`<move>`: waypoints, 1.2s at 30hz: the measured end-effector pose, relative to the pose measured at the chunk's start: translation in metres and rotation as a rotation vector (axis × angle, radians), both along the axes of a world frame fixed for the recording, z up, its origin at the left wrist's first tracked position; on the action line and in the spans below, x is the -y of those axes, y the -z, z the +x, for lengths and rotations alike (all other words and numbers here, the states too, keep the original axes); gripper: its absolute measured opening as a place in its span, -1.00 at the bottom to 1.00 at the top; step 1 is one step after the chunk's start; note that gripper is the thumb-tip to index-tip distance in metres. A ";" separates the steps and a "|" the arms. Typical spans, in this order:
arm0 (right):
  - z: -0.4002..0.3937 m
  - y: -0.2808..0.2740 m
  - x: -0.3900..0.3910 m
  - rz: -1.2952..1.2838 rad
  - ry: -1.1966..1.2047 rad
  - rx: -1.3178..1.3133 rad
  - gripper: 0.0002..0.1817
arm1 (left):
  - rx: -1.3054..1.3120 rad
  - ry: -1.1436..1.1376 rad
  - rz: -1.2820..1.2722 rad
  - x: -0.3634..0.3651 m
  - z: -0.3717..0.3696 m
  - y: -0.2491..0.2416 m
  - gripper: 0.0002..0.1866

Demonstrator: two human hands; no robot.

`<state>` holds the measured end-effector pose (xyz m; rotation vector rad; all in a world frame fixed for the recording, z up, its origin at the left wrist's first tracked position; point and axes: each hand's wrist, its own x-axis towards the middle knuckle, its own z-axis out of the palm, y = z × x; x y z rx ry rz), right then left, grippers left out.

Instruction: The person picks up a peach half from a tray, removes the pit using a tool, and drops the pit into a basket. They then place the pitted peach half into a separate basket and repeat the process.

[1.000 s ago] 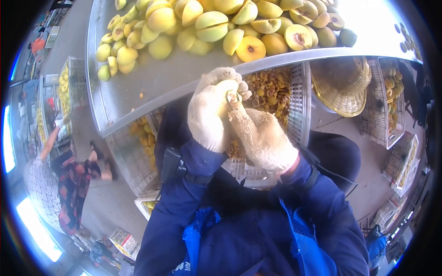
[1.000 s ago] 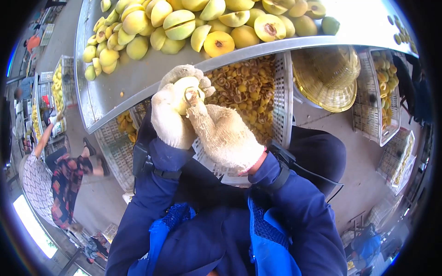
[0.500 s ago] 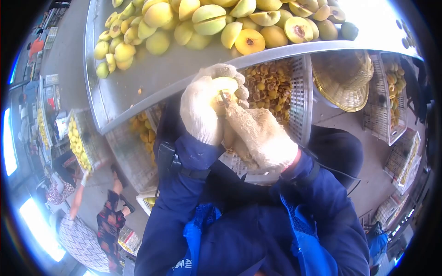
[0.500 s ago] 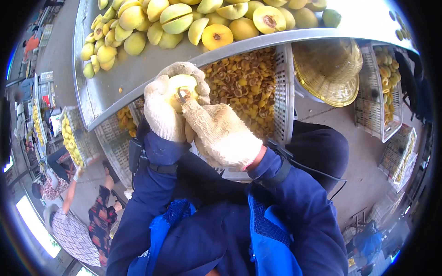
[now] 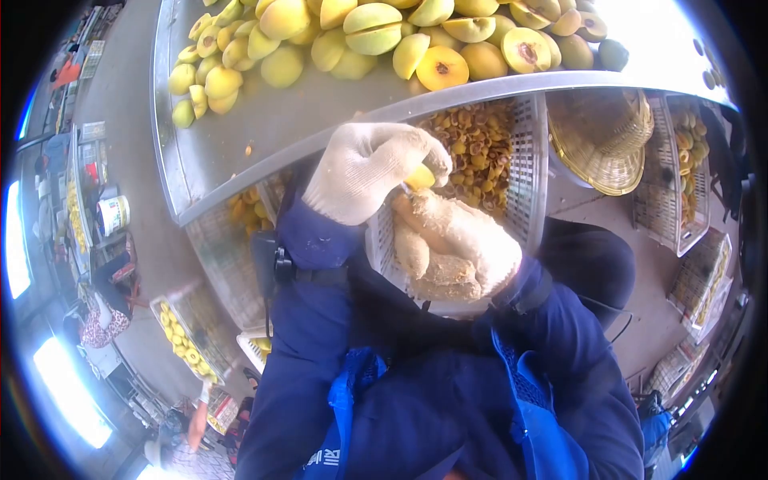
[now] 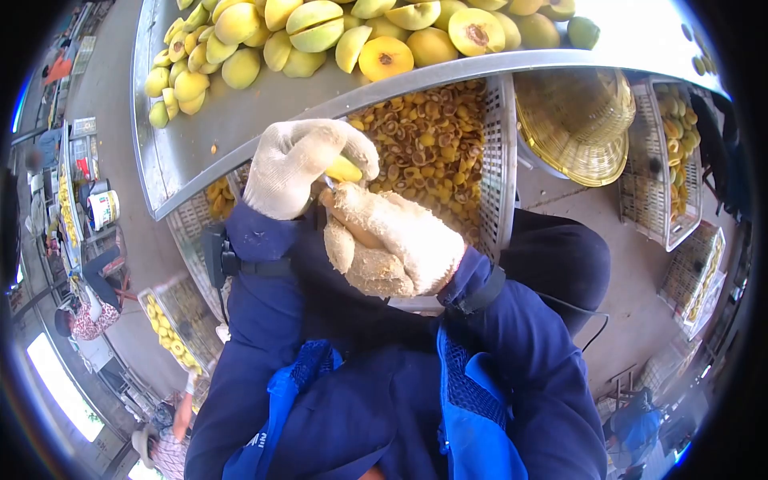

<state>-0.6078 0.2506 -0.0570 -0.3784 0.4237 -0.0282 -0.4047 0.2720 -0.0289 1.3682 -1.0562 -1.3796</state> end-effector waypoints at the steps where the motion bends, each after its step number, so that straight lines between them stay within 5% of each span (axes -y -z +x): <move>1: 0.000 0.004 -0.002 0.055 0.014 0.012 -0.43 | -0.015 0.042 -0.009 0.000 0.005 0.002 -0.52; 5: 0.008 -0.011 -0.009 0.279 0.142 -0.060 -0.42 | -0.164 0.026 -0.165 -0.008 0.001 0.009 -0.46; 7: 0.006 -0.015 -0.001 0.170 0.056 -0.073 -0.46 | -0.242 -0.046 -0.144 -0.006 -0.006 0.010 -0.43; 10: -0.003 0.004 0.010 -0.518 -0.070 0.025 -0.57 | -0.381 -0.234 0.033 -0.006 -0.010 0.009 -0.38; 12: 0.002 0.025 -0.004 -1.255 0.189 0.100 -0.66 | -0.604 -0.324 0.085 -0.006 -0.002 0.021 -0.40; 13: -0.006 0.016 -0.012 -1.057 0.177 -0.069 -0.75 | -0.648 -0.414 0.096 -0.006 -0.002 0.019 -0.40; 15: -0.016 0.040 -0.029 -0.589 -0.046 -0.563 -0.56 | -0.643 -0.603 0.091 -0.016 0.005 0.002 -0.42; 16: -0.018 0.059 -0.036 -0.059 0.017 -0.844 -0.41 | -0.376 -0.588 0.056 -0.031 0.018 -0.009 -0.43; 18: -0.026 0.060 -0.042 -0.207 -0.076 -1.006 -0.35 | 0.126 -0.666 0.031 -0.076 0.055 -0.028 -0.52; 19: -0.022 0.051 -0.035 -0.280 -0.050 -0.878 -0.33 | 0.617 -0.495 0.070 -0.093 0.084 -0.038 -0.60; 20: -0.019 0.032 -0.028 -0.338 -0.025 -0.756 -0.31 | 0.822 -0.507 0.328 -0.099 0.101 -0.049 -0.62; 24: 0.001 0.012 -0.020 -0.357 0.001 -0.627 -0.26 | 0.898 -0.537 0.115 -0.044 0.117 -0.035 -0.45; 28: 0.008 0.003 -0.018 -0.357 0.023 -0.545 -0.29 | 1.335 -0.522 0.348 0.041 0.121 0.029 -0.26; 31: 0.007 -0.012 -0.007 -0.415 -0.019 -0.496 -0.36 | 1.395 -0.532 0.242 0.048 0.136 0.048 -0.40; 33: 0.006 -0.023 -0.002 -0.504 -0.008 -0.488 -0.42 | 0.456 -0.615 0.150 0.023 0.153 0.048 -0.45; 36: 0.012 -0.022 0.002 -0.669 0.079 -0.408 -0.53 | -0.492 -0.674 -0.044 -0.007 0.095 -0.003 -0.50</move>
